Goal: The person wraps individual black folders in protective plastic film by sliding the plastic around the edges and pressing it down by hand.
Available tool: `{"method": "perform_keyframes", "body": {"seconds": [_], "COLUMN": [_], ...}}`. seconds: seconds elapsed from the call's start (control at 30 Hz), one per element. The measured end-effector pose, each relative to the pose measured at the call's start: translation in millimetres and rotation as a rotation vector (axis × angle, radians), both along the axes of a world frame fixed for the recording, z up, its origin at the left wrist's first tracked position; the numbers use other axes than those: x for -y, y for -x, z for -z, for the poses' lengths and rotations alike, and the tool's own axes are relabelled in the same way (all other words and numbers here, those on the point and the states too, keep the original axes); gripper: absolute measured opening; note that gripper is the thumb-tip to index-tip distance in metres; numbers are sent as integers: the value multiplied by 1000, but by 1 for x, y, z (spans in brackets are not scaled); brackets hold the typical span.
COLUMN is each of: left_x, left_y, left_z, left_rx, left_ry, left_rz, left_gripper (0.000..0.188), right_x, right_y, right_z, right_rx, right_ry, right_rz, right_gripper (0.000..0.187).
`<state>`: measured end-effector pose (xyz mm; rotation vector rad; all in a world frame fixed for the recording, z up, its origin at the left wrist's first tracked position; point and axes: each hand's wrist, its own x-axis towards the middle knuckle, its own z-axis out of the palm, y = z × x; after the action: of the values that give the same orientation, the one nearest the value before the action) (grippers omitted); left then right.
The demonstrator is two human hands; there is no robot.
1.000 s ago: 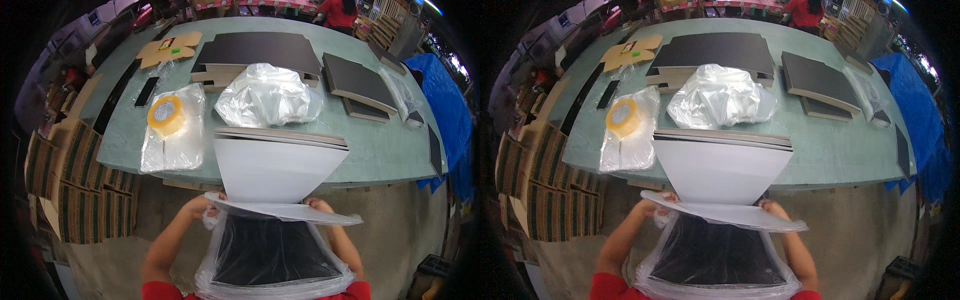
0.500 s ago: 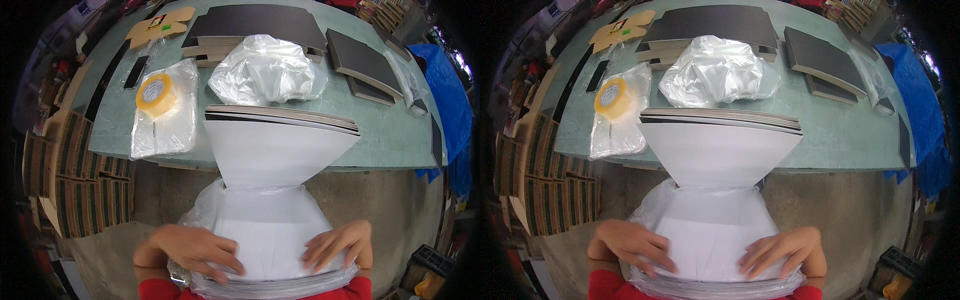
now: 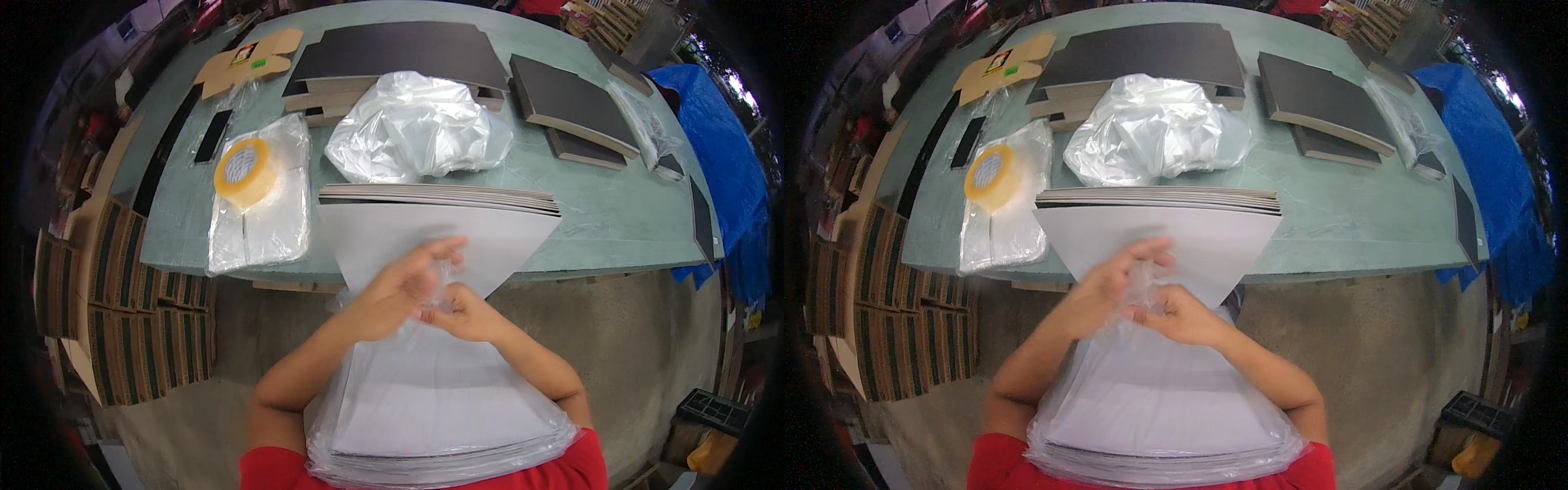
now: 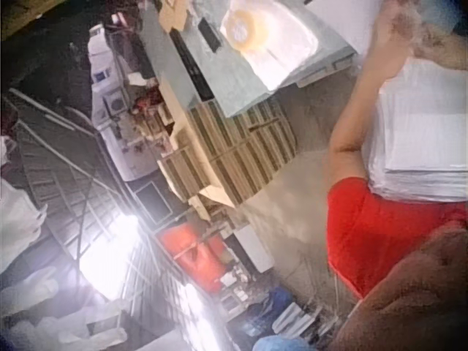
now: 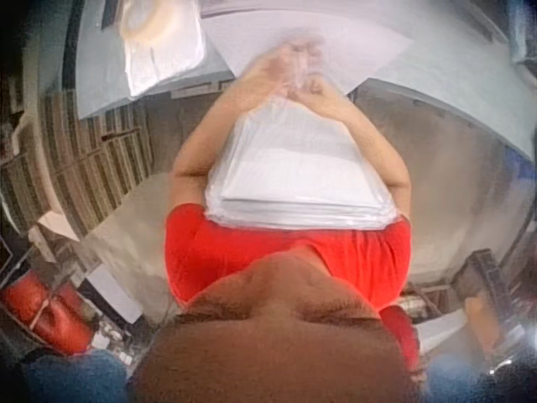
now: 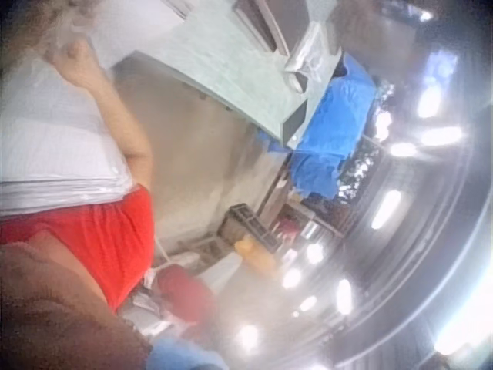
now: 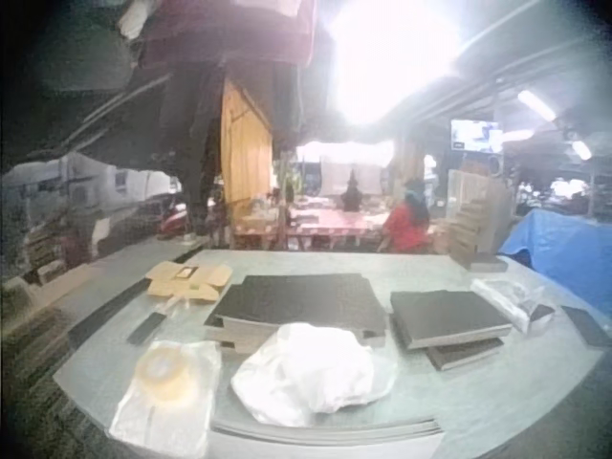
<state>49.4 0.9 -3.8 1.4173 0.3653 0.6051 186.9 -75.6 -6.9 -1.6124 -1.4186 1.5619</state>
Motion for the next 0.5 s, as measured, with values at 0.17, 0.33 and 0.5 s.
{"method": "perform_keyframes", "body": {"seconds": [0.17, 0.33, 0.5], "left_x": [-7, -10, 2], "left_y": [20, 31, 24], "left_z": [0, 9, 16], "left_rx": [-170, -235, -387], "left_ry": [151, 80, -210], "left_rz": [-61, -185, -103], "left_gripper": [45, 32, 29], "right_x": [17, 38, 28], "right_y": [-16, -30, -22], "right_z": [16, 38, 20], "right_rx": [-362, -122, -200], "right_ry": [-127, -178, -142], "right_rz": [30, -292, 21], "right_gripper": [26, 25, 19]}}
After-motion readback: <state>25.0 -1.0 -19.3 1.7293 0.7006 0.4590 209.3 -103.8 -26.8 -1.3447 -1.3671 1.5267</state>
